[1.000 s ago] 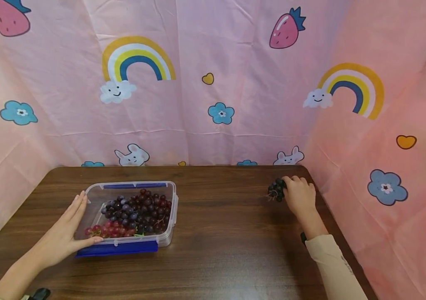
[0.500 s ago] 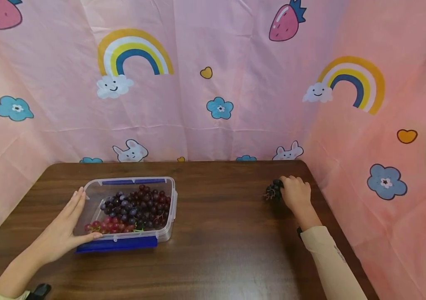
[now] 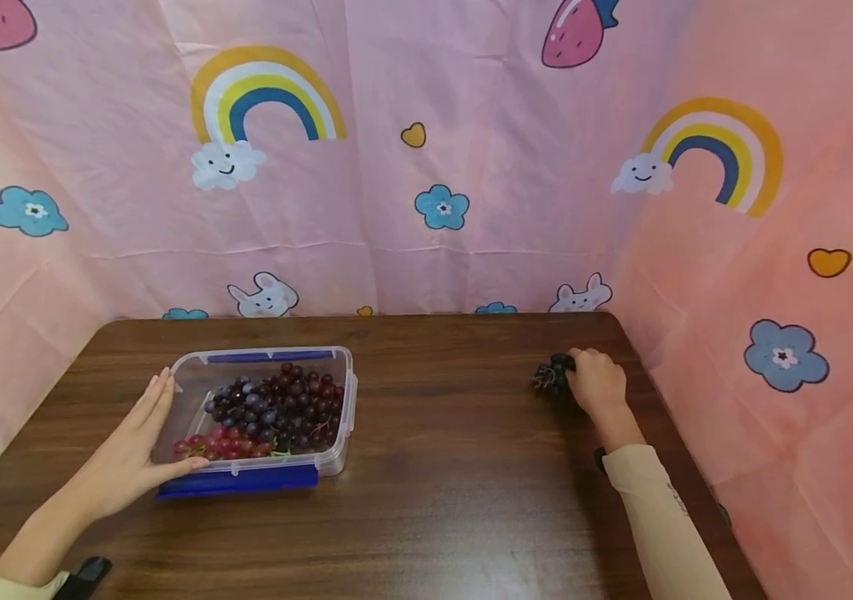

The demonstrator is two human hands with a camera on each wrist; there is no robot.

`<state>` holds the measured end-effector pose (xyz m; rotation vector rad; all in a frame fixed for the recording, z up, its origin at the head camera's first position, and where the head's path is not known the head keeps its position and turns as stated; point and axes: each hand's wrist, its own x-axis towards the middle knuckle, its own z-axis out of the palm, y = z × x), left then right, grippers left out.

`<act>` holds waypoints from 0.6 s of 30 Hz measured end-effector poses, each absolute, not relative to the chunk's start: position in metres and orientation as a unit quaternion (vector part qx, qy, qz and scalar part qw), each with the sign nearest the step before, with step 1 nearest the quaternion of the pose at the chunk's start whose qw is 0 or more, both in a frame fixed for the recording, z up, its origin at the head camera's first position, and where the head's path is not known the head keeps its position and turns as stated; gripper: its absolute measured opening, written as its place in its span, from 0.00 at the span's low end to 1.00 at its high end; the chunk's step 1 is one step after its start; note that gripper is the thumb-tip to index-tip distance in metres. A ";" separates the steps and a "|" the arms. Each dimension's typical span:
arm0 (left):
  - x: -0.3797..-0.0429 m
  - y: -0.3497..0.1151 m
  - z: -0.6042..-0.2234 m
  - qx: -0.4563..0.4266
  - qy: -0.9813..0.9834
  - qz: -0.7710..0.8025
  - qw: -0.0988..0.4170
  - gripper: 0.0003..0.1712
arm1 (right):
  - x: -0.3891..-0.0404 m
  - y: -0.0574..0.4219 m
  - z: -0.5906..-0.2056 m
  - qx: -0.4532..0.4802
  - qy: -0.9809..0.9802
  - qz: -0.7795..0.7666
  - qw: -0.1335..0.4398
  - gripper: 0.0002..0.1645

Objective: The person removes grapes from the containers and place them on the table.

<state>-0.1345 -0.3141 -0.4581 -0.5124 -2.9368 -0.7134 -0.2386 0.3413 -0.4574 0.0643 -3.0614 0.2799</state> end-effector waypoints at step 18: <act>-0.136 -0.315 -0.457 -0.155 -0.961 -0.230 0.023 0.75 | -0.231 0.348 -0.448 0.004 -0.989 0.147 -0.013 0.28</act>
